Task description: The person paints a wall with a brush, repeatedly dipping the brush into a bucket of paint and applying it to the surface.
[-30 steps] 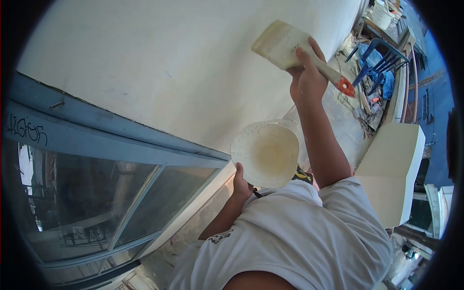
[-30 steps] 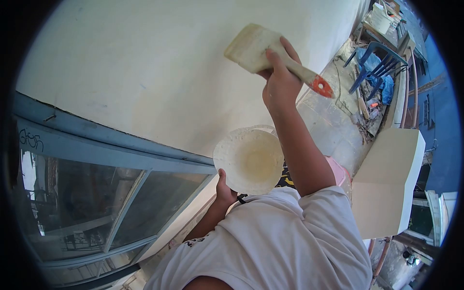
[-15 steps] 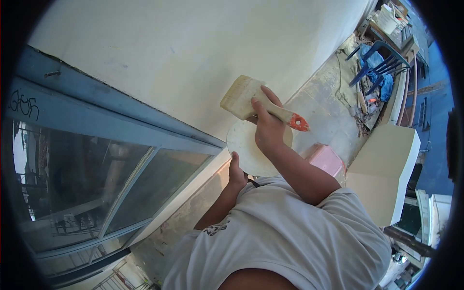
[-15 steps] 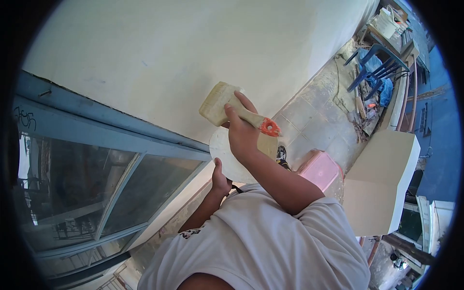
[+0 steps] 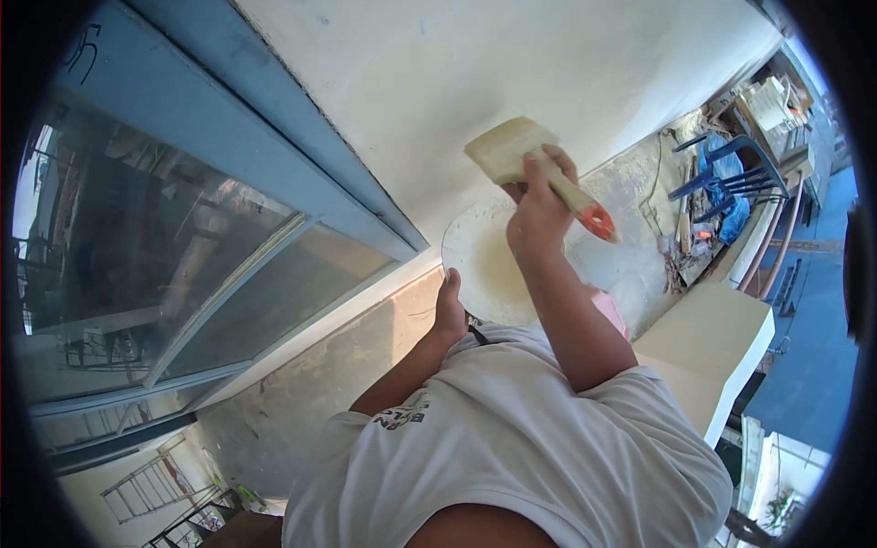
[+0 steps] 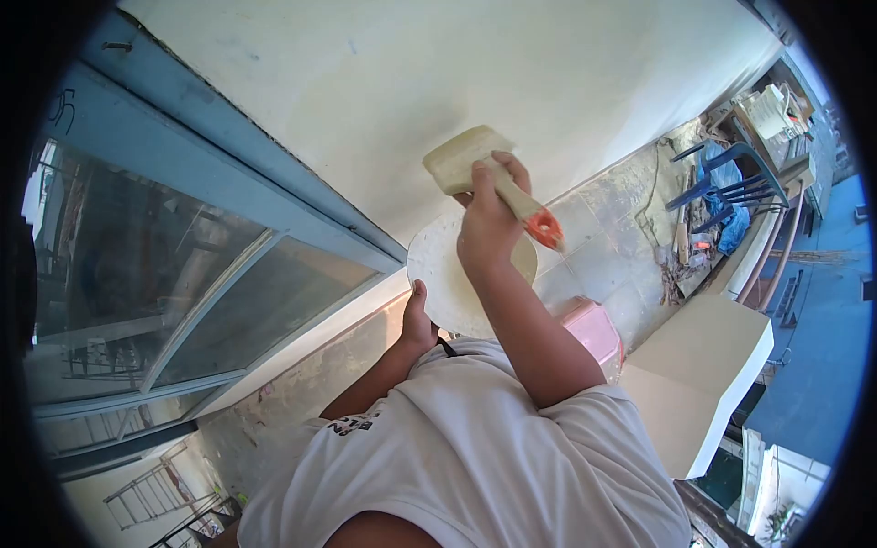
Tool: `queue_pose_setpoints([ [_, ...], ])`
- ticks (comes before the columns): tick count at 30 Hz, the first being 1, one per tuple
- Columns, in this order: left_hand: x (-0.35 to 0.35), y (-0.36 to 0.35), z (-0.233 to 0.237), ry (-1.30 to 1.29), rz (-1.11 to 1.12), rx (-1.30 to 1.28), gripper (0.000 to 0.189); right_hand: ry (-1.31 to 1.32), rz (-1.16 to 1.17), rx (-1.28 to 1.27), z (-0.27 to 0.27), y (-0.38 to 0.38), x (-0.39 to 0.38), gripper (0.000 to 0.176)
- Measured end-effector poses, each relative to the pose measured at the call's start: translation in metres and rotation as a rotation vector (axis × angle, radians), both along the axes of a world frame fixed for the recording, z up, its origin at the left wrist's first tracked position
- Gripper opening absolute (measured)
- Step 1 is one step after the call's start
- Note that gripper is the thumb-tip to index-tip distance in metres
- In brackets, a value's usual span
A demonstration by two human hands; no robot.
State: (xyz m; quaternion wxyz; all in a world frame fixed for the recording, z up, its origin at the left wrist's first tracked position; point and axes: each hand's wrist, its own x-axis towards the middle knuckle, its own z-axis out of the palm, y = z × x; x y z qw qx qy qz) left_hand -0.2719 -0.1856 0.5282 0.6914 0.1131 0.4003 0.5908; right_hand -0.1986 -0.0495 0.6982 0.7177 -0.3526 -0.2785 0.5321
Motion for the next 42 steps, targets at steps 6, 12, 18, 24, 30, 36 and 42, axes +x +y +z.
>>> queue_pose_setpoints([
  [6,0.008,0.010,-0.008,0.032,0.040,-0.050,0.059,0.019,0.061,-0.002,0.038,0.015,-0.006,0.031],
  [12,0.010,0.027,-0.005,0.257,-0.051,0.137,0.059,-0.098,0.059,-0.072,0.004,-0.024,0.121,0.042],
  [18,0.027,0.042,0.023,0.251,-0.152,0.236,0.065,-0.725,0.377,-0.190,0.000,-0.042,0.177,0.048],
  [24,0.036,0.046,0.041,0.372,-0.194,0.324,0.064,-1.122,0.426,-0.136,-0.007,-0.037,0.158,0.040],
  [30,0.043,0.042,0.053,0.337,-0.130,0.408,0.056,-1.208,0.393,-0.130,0.002,-0.023,0.149,0.037],
  [36,0.043,0.036,0.067,0.466,-0.099,0.416,0.058,-1.320,0.335,-0.039,-0.004,-0.021,0.140,0.036],
  [42,0.045,0.035,0.073,0.451,-0.141,0.450,0.055,-1.371,0.338,0.007,-0.005,-0.015,0.142,0.036],
])
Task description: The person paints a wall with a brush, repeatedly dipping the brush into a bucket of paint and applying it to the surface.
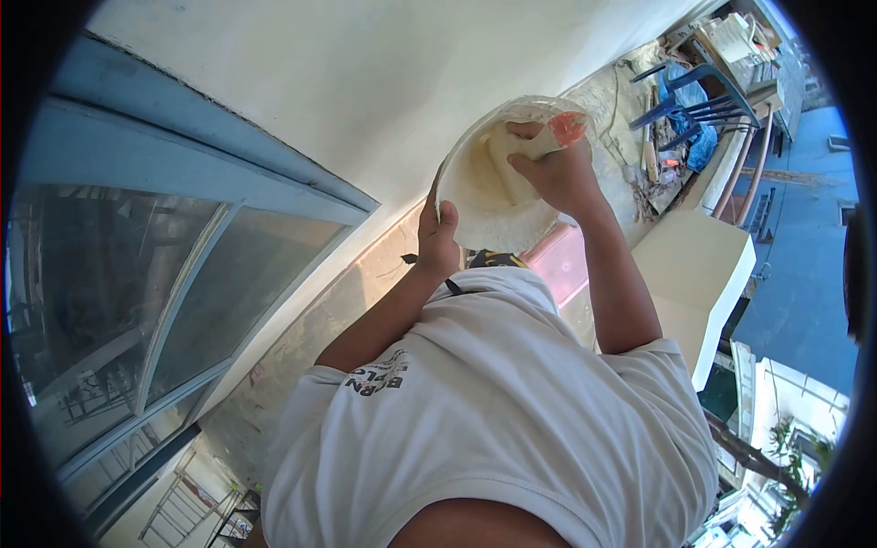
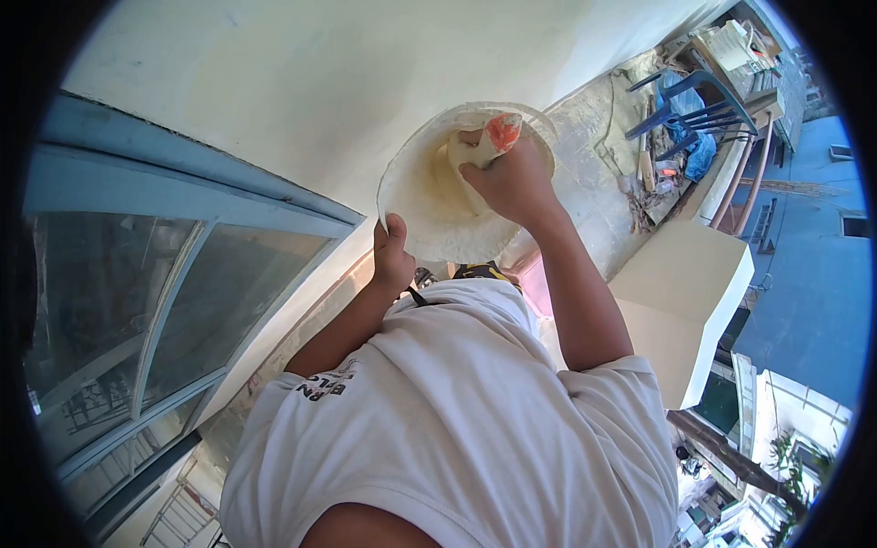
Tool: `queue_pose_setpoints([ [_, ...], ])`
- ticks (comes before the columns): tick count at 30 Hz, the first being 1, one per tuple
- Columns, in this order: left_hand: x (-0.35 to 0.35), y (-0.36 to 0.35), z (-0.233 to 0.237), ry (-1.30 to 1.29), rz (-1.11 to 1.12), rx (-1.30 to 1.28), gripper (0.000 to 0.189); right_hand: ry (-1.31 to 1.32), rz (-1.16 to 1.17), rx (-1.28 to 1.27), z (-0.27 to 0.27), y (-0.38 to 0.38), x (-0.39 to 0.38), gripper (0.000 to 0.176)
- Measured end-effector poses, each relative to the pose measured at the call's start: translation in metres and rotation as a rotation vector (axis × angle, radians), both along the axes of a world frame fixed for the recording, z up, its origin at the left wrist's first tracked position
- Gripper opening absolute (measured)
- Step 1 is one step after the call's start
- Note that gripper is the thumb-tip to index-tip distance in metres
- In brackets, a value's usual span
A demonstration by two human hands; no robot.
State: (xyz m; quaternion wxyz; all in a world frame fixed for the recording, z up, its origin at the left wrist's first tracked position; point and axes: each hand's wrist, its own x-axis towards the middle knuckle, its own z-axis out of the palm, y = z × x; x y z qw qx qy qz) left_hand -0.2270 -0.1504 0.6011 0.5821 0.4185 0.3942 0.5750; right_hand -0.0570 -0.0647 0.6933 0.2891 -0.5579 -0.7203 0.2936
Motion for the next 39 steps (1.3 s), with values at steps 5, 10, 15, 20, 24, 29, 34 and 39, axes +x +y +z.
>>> queue_pose_setpoints([
  [5,0.010,0.008,0.001,0.032,0.043,0.019,0.056,0.039,0.005,-0.032,0.002,0.011,0.005,0.036],
  [10,0.024,0.020,0.004,0.004,0.092,0.040,0.057,-0.012,0.045,-0.110,-0.002,0.029,0.014,0.036],
  [15,0.034,0.028,-0.002,-0.193,0.112,-0.146,0.057,0.169,0.043,-0.148,-0.003,0.031,0.029,0.037],
  [20,0.026,0.026,-0.014,-0.276,0.161,-0.298,0.059,0.256,0.106,0.042,-0.007,-0.006,0.038,0.037],
  [24,0.003,0.018,-0.029,-0.366,0.104,-0.412,0.061,0.313,0.005,0.017,-0.039,-0.034,0.040,0.039],
  [29,-0.031,0.002,-0.035,-0.411,-0.020,-0.538,0.061,0.909,-0.362,-0.297,-0.062,-0.079,0.021,0.051],
  [34,-0.079,-0.020,-0.039,-0.477,-0.165,-0.603,0.061,1.526,-0.484,-0.302,-0.083,-0.117,-0.028,0.056],
  [39,-0.121,-0.049,-0.051,-0.376,-0.232,-0.689,0.064,1.750,-0.553,-0.228,-0.082,-0.118,-0.070,0.056],
])
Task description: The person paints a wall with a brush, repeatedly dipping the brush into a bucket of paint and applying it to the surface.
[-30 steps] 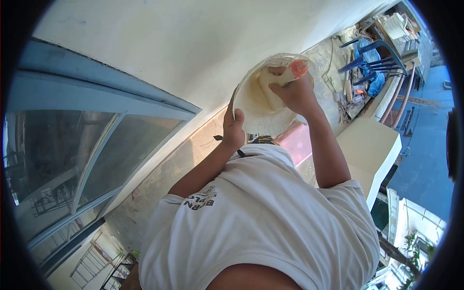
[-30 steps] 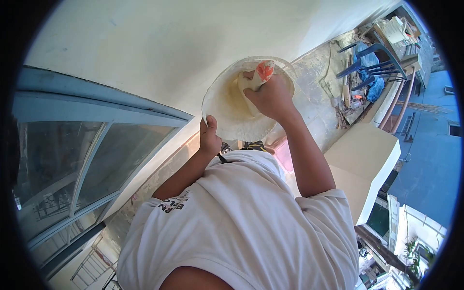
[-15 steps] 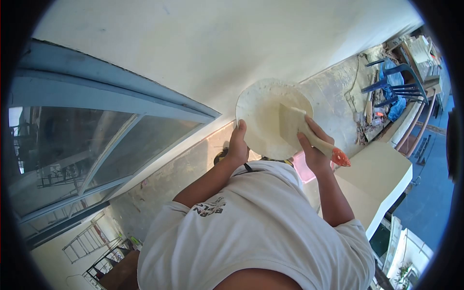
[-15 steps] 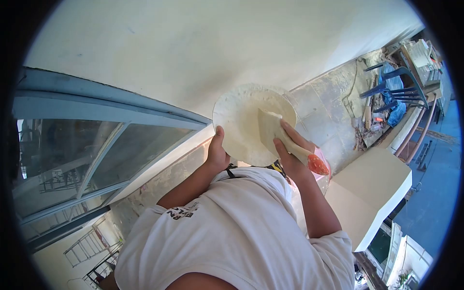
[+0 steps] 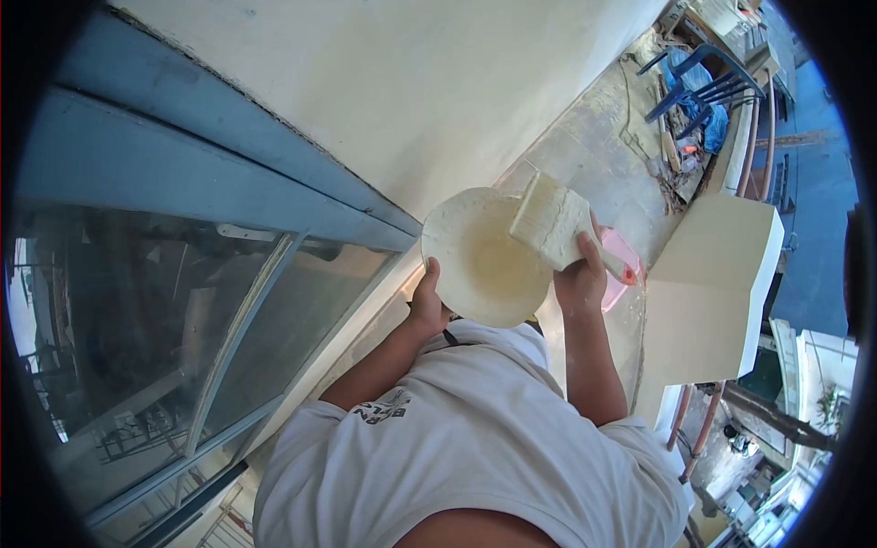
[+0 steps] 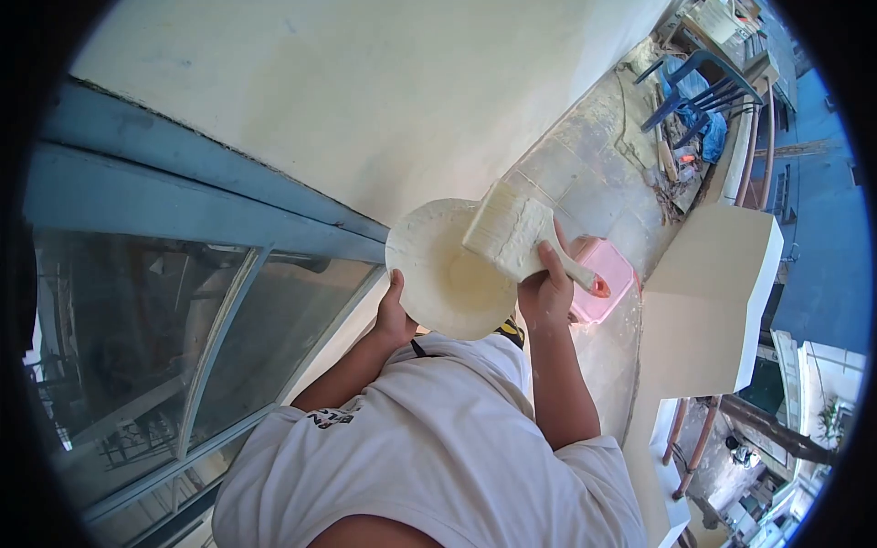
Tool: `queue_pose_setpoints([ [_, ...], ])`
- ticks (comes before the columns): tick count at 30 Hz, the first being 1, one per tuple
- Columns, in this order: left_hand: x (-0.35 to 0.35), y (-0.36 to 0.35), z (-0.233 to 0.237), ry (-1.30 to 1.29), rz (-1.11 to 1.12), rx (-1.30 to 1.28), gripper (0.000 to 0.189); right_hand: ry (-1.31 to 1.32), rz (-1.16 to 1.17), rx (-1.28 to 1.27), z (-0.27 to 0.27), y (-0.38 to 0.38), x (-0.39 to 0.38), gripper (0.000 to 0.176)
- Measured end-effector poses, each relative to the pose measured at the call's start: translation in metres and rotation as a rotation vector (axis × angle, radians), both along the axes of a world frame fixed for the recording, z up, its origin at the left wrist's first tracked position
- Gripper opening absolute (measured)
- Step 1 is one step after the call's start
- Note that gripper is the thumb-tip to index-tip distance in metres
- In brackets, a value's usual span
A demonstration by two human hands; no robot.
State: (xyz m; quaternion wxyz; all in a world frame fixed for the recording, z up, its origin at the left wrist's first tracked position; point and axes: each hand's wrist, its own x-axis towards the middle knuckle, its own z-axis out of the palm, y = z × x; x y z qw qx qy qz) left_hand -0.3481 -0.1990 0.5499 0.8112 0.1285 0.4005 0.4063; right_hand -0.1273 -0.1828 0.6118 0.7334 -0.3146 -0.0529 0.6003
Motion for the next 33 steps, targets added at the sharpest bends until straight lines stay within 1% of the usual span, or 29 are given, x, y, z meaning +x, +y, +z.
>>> queue_pose_setpoints([
  [2,-0.014,-0.005,-0.005,0.016,-0.034,-0.011,0.064,-0.030,-0.039,0.076,0.003,0.016,-0.010,0.056],
  [3,-0.017,-0.008,-0.006,0.024,-0.018,-0.004,0.064,-0.072,-0.063,0.072,-0.003,0.027,-0.014,0.055],
  [4,-0.021,-0.011,-0.008,0.031,0.000,0.003,0.063,-0.066,-0.074,0.084,0.002,0.039,-0.019,0.055],
  [6,-0.027,-0.013,-0.009,0.053,0.002,-0.009,0.063,-0.164,-0.105,0.028,0.014,0.062,-0.036,0.053],
  [8,-0.031,-0.017,-0.005,0.058,0.039,0.004,0.062,-0.226,-0.107,0.050,0.016,0.090,-0.052,0.054],
  [12,-0.037,-0.018,-0.001,0.092,0.061,-0.039,0.060,-0.341,-0.242,0.193,0.033,0.162,-0.090,0.053],
  [14,-0.037,-0.021,-0.002,0.091,0.099,0.008,0.060,-0.444,-0.297,0.224,0.076,0.176,-0.102,0.054],
  [16,-0.040,-0.028,-0.006,0.064,0.132,-0.026,0.062,-0.374,-0.297,0.303,0.117,0.168,-0.094,0.052],
  [17,-0.041,-0.029,-0.007,0.039,0.118,-0.013,0.061,-0.378,-0.318,0.342,0.121,0.163,-0.088,0.053],
  [20,-0.038,-0.030,-0.008,0.020,0.107,-0.001,0.061,-0.455,-0.325,0.277,0.085,0.139,-0.072,0.050],
  [22,-0.036,-0.028,-0.008,0.031,0.113,0.000,0.062,-0.506,-0.258,0.090,0.042,0.134,-0.076,0.049],
  [23,-0.035,-0.029,-0.008,0.037,0.101,-0.021,0.062,-0.464,-0.229,0.052,0.017,0.145,-0.081,0.050],
  [24,-0.034,-0.031,-0.008,0.046,0.084,-0.044,0.063,-0.393,-0.205,0.040,0.024,0.150,-0.093,0.053],
  [26,-0.030,-0.028,-0.014,0.040,0.076,-0.015,0.062,-0.527,-0.246,0.158,0.054,0.172,-0.110,0.055],
  [28,-0.031,-0.030,-0.016,0.037,0.067,-0.009,0.062,-0.482,-0.338,0.278,0.115,0.175,-0.109,0.055],
  [30,-0.028,-0.031,-0.014,0.041,0.071,-0.024,0.061,-0.375,-0.344,0.418,0.176,0.152,-0.098,0.052],
  [31,-0.028,-0.031,-0.011,0.041,0.070,-0.014,0.061,-0.319,-0.218,0.422,0.191,0.141,-0.091,0.047],
  [33,-0.027,-0.032,-0.013,0.026,0.081,-0.009,0.061,-0.336,-0.247,0.452,0.167,0.143,-0.074,0.047],
])
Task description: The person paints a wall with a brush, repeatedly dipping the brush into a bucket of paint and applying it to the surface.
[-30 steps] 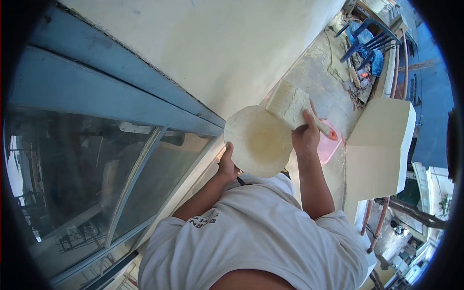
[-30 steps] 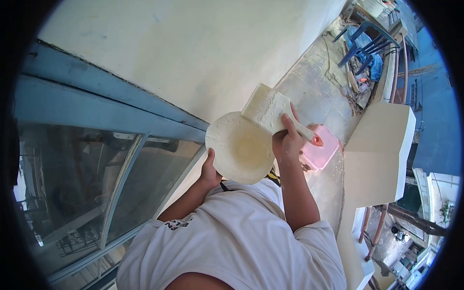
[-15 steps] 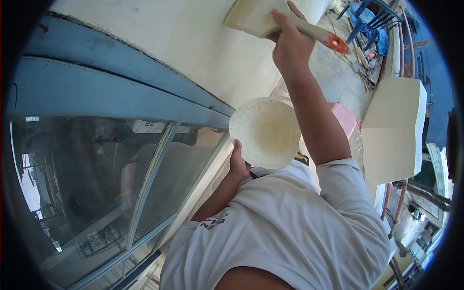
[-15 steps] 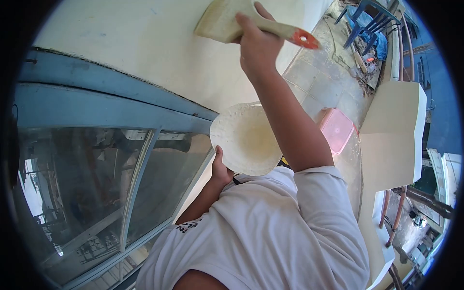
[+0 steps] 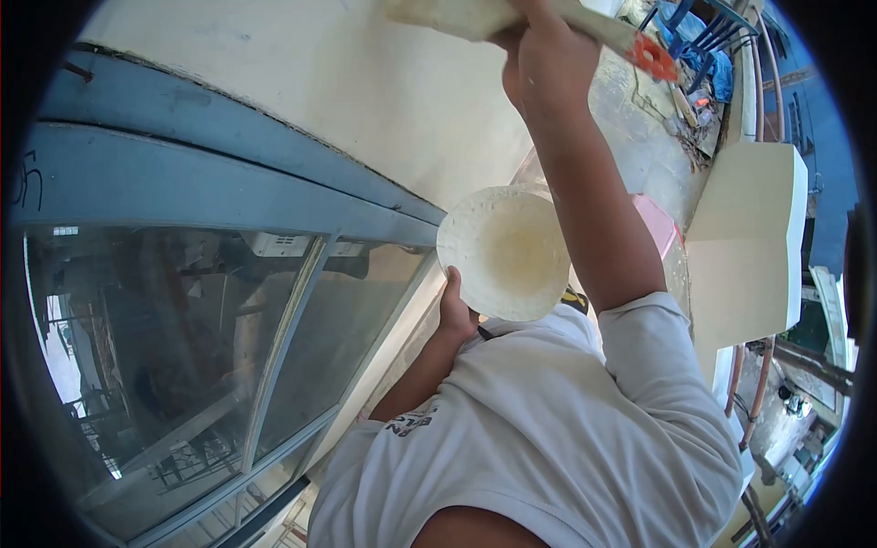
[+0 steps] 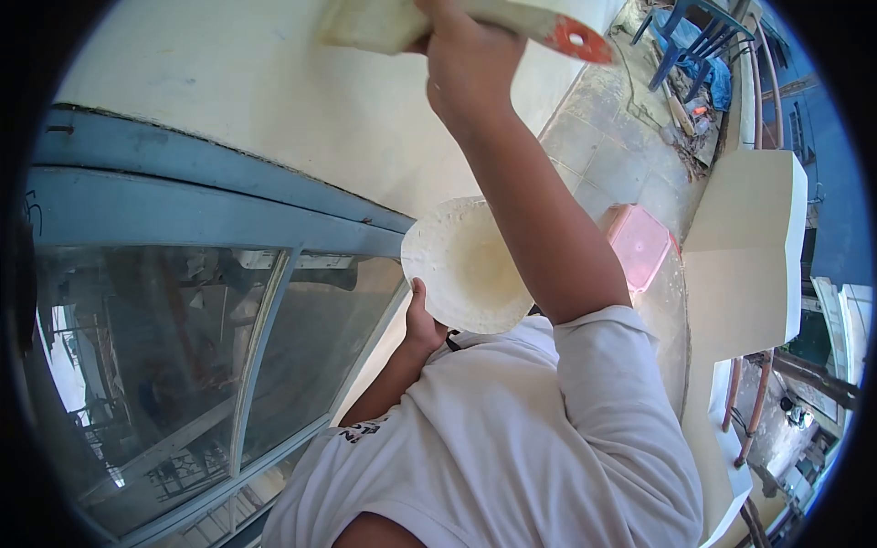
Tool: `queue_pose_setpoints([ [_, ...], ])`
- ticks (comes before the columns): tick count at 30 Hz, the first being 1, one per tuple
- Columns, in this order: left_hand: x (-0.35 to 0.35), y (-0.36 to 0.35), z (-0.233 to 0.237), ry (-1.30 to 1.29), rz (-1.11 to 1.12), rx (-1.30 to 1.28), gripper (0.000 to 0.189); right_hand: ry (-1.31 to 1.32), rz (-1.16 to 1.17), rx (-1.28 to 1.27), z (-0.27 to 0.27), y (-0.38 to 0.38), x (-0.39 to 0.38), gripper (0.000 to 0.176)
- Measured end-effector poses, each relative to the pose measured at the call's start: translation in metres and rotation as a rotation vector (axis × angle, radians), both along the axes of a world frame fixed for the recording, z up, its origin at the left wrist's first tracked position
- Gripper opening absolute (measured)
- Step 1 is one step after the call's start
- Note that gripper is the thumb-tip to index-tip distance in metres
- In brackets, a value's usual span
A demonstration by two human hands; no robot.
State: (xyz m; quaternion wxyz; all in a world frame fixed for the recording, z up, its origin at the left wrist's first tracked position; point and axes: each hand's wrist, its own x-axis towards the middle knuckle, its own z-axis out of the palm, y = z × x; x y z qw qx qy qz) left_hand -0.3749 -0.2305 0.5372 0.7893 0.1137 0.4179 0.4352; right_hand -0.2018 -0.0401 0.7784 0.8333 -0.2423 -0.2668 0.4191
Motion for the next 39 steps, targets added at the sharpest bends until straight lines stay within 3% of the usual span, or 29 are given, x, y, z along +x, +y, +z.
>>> queue_pose_setpoints([
  [1,-0.001,0.001,-0.001,-0.012,0.016,0.006,0.061,-0.011,-0.023,0.033,-0.019,0.001,0.006,0.048],
  [4,-0.005,0.003,-0.015,0.039,0.020,0.027,0.060,0.003,-0.095,-0.210,-0.100,-0.001,-0.004,0.055],
  [6,-0.005,0.003,-0.011,0.084,0.029,-0.033,0.060,-0.041,-0.093,-0.329,-0.125,0.010,-0.019,0.053],
  [8,-0.005,0.004,-0.014,0.134,0.022,-0.101,0.059,-0.174,-0.156,-0.314,-0.107,0.026,-0.038,0.050],
  [11,-0.010,-0.005,-0.032,0.109,0.000,-0.056,0.059,0.056,0.027,-0.089,-0.041,0.012,-0.008,0.046],
  [13,-0.018,-0.011,-0.037,0.025,0.062,-0.071,0.059,0.048,-0.002,-0.011,-0.041,0.001,0.026,0.051],
  [15,-0.026,-0.016,-0.043,0.054,0.057,-0.039,0.059,0.037,-0.113,0.009,-0.097,0.006,0.054,0.049],
  [19,-0.033,-0.025,-0.035,0.099,0.072,-0.102,0.059,-0.007,-0.186,-0.453,-0.248,0.009,0.053,0.053],
  [21,-0.037,-0.027,-0.035,0.134,0.075,-0.092,0.058,0.062,-0.111,-0.564,-0.268,0.012,0.031,0.053],
  [23,-0.039,-0.026,-0.033,0.157,0.085,-0.106,0.058,0.058,-0.097,-0.477,-0.264,0.029,0.002,0.052],
  [25,-0.040,-0.029,-0.032,0.177,0.095,-0.126,0.058,-0.144,-0.167,-0.443,-0.232,0.047,-0.018,0.053],
  [29,-0.041,-0.030,-0.027,0.206,0.080,-0.132,0.062,0.060,0.010,-0.228,-0.119,0.031,0.010,0.050],
  [31,-0.041,-0.028,-0.027,0.147,0.071,-0.106,0.063,0.056,0.063,-0.131,-0.102,0.022,0.036,0.053],
  [35,-0.040,-0.025,-0.027,0.142,0.063,-0.061,0.064,0.220,-0.116,-0.269,-0.158,0.011,0.040,0.051],
  [39,-0.041,-0.018,-0.026,0.147,0.056,-0.064,0.062,0.086,-0.106,-0.448,-0.226,0.018,-0.007,0.054],
])
